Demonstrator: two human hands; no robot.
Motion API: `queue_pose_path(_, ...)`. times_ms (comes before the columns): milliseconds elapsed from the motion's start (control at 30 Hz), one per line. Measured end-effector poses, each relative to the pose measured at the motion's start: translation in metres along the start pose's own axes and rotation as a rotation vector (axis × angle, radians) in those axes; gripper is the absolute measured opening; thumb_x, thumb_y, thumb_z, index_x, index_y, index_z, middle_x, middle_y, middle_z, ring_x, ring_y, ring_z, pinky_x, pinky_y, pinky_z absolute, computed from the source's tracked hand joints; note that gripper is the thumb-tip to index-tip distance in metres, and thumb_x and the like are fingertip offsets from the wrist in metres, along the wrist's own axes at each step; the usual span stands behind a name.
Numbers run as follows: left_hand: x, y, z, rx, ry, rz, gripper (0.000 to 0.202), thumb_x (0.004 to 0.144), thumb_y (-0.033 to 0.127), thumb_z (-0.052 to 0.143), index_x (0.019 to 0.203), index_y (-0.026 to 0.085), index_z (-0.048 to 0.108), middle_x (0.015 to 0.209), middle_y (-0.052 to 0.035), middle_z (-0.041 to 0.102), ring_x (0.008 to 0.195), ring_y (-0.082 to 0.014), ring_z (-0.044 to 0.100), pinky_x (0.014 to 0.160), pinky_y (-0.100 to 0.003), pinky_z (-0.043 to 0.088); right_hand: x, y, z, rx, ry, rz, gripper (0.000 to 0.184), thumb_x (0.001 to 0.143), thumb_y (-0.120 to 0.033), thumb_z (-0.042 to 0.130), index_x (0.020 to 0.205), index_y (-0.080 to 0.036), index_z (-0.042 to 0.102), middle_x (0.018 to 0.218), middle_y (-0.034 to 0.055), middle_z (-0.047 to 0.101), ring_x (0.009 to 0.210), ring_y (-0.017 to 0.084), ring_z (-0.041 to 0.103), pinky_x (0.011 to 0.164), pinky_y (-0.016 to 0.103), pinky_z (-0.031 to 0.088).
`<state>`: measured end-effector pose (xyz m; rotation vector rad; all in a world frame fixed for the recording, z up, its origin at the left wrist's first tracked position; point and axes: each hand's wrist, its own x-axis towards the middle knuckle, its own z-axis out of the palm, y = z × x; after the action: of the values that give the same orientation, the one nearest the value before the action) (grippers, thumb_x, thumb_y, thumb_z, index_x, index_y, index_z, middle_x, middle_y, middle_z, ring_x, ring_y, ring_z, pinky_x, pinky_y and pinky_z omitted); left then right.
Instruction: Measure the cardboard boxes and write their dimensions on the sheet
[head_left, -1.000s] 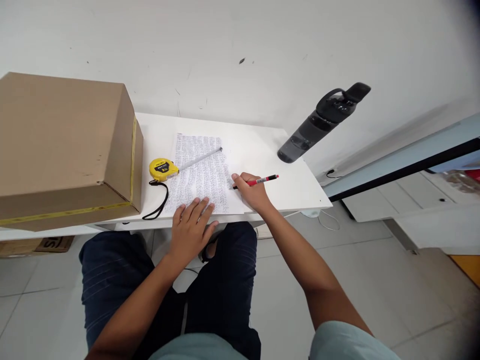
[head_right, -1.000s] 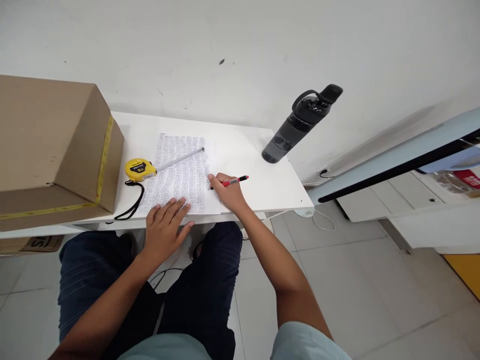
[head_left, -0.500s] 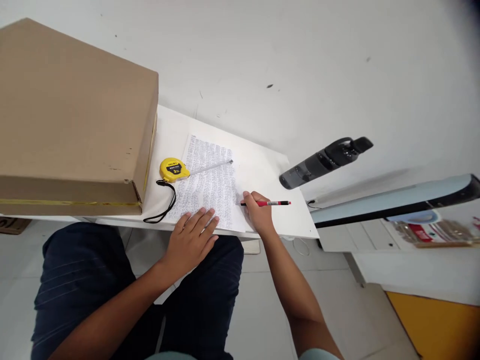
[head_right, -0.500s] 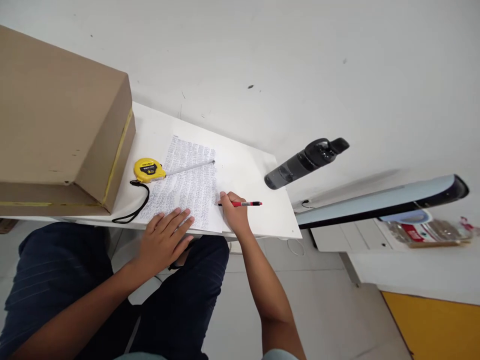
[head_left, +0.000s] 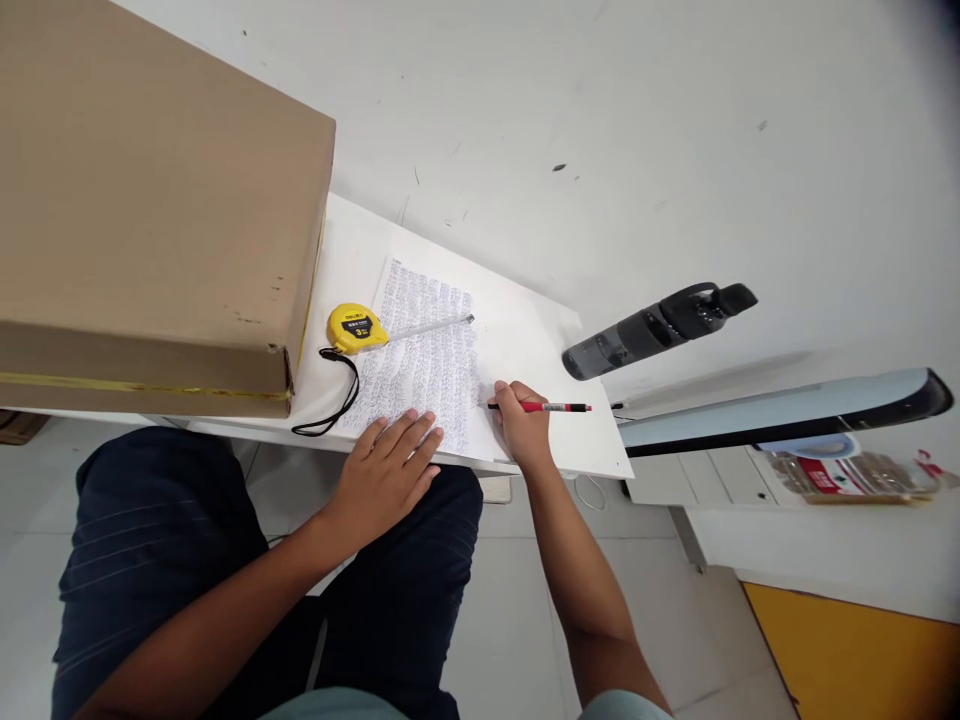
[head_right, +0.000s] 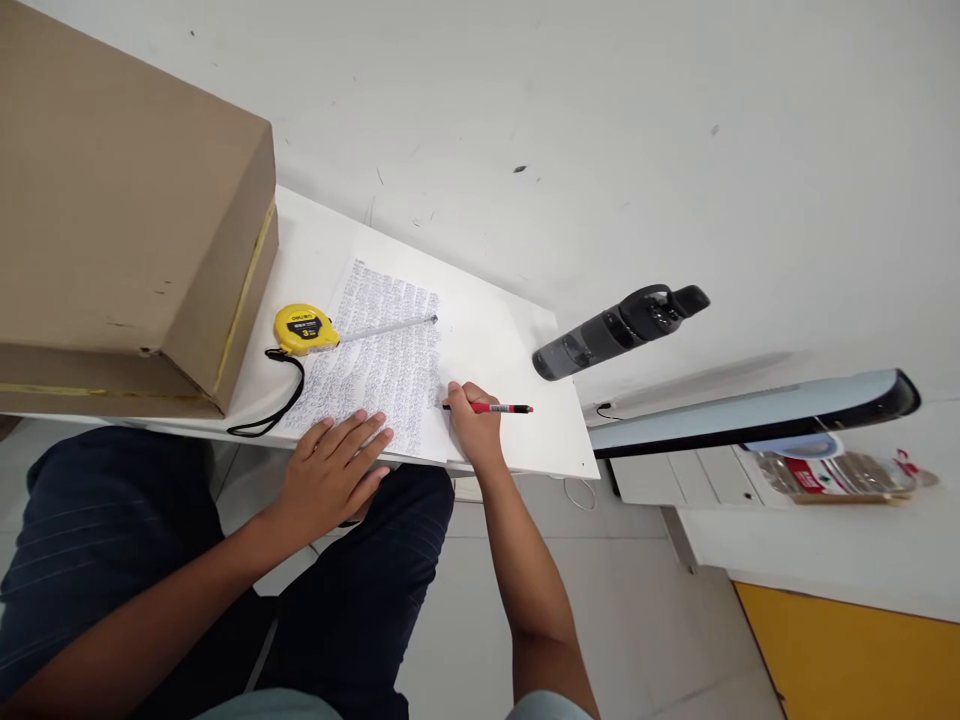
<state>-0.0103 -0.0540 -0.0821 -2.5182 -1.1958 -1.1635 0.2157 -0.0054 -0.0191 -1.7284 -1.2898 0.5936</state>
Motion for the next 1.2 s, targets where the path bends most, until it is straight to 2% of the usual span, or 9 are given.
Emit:
queue_pose_path(167,-0.0013,0.0001,0.0015,-0.034,-0.027,-0.015,0.043,0.1,0.034,0.056,0.143,0.027,0.059,0.146,-0.0044,0.064,0.136,-0.024,0.059,0.122,-0.04,0.03,0.0004,0.0027,-0.001,0.014,-0.039,0.021,0.046,0.084,-0.049,0.065,0.052,-0.026,0.042,0.047,-0.005,0.043,0.048,0.014,0.039,0.053,0.032,0.035)
queue_pose_path(400,-0.0008,-0.0004,-0.0003,-0.014,-0.023,-0.006,0.04,0.101,0.035,0.056,0.139,0.024,0.062,0.145,-0.0041,0.065,0.134,-0.0239,0.059,0.122,-0.04,0.03,0.002,0.0038,0.0,0.01,0.024,-0.005,0.049,0.086,-0.051,0.063,0.052,-0.026,0.039,0.052,-0.0028,0.049,0.054,0.016,0.045,0.058,0.032,0.038)
queue_pose_path(633,0.002,0.0006,-0.0023,0.02,-0.012,0.008,0.035,0.102,0.035,0.053,0.134,0.022,0.064,0.143,-0.0032,0.066,0.131,-0.0238,0.061,0.118,-0.041,0.033,0.0015,0.0008,-0.0002,0.019,0.01,-0.002,0.043,0.085,-0.047,0.063,0.051,-0.025,0.046,0.05,-0.0041,0.045,0.053,0.015,0.041,0.058,0.032,0.038)
queue_pose_path(900,0.0009,-0.0005,-0.0035,0.02,-0.047,0.008,0.037,0.102,0.034,0.054,0.136,0.024,0.063,0.145,-0.0032,0.065,0.133,-0.0238,0.06,0.118,-0.041,0.034,0.0008,0.0006,-0.0006,0.038,0.074,0.007,0.042,0.083,-0.043,0.064,0.05,-0.025,0.046,0.054,-0.0024,0.05,0.056,0.015,0.044,0.06,0.033,0.038)
queue_pose_path(1200,-0.0005,0.0003,-0.0042,0.047,-0.052,0.008,0.037,0.101,0.036,0.057,0.135,0.024,0.064,0.146,-0.0028,0.064,0.134,-0.0227,0.059,0.118,-0.04,0.035,0.0011,0.01,-0.0025,0.046,0.076,0.014,0.042,0.083,-0.04,0.063,0.05,-0.023,0.043,0.054,-0.0039,0.051,0.056,0.013,0.043,0.058,0.029,0.036)
